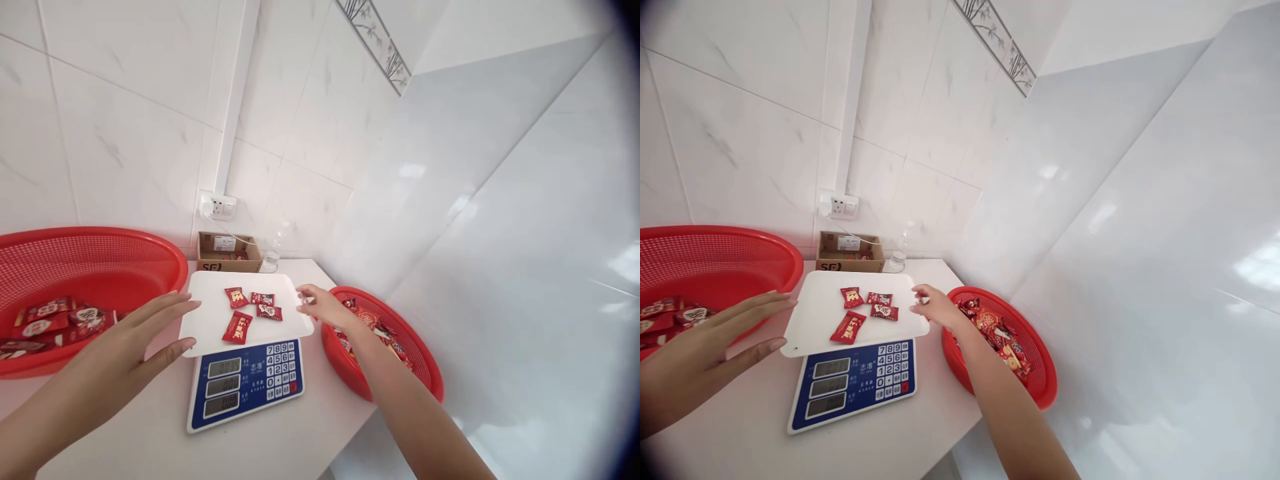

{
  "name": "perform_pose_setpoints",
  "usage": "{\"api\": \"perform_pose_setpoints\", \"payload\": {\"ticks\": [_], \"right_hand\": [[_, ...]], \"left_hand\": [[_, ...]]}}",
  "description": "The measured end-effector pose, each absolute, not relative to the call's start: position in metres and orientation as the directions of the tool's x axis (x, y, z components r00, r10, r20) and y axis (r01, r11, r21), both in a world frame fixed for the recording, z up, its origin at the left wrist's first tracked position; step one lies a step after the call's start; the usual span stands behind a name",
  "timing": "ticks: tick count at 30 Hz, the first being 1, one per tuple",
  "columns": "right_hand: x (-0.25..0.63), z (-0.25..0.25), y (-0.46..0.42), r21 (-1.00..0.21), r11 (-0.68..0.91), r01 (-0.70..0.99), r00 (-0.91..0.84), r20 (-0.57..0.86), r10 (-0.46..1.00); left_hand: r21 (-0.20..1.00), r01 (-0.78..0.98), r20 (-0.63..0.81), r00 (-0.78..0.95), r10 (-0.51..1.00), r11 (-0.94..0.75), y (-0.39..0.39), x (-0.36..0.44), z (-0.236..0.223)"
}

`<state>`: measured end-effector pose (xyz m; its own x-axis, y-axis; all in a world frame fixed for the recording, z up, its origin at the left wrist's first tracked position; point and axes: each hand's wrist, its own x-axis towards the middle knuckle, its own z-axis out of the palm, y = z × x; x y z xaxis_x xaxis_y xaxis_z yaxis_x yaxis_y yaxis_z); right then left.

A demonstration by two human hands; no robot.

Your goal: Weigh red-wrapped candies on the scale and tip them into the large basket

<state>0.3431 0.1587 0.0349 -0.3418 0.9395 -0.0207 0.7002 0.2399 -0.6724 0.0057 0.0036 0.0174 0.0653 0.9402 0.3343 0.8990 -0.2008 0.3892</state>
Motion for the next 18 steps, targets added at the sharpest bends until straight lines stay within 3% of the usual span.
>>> {"api": "perform_pose_setpoints", "payload": {"ticks": [2, 5, 15, 18], "right_hand": [[0.313, 0.033, 0.153, -0.710, 0.286, 0.643, -0.485, -0.090, 0.870], [0.285, 0.032, 0.149, -0.664, 0.371, 0.649, -0.586, -0.126, 0.800], [0.254, 0.050, 0.167, -0.732, 0.277, 0.623, -0.371, 0.035, 0.928], [0.258, 0.054, 0.160, -0.657, 0.403, 0.637, -0.323, 0.247, 0.913]], "left_hand": [[0.385, 0.904, 0.327, 0.056, 0.943, -0.187, 0.002, 0.005, 0.018], [0.368, 0.910, 0.350, 0.056, 0.935, -0.192, 0.000, 0.005, 0.021], [0.371, 0.906, 0.362, 0.059, 0.930, -0.202, -0.003, 0.004, 0.025], [0.431, 0.872, 0.469, 0.001, 0.883, -0.230, -0.006, 0.004, 0.030]]}}
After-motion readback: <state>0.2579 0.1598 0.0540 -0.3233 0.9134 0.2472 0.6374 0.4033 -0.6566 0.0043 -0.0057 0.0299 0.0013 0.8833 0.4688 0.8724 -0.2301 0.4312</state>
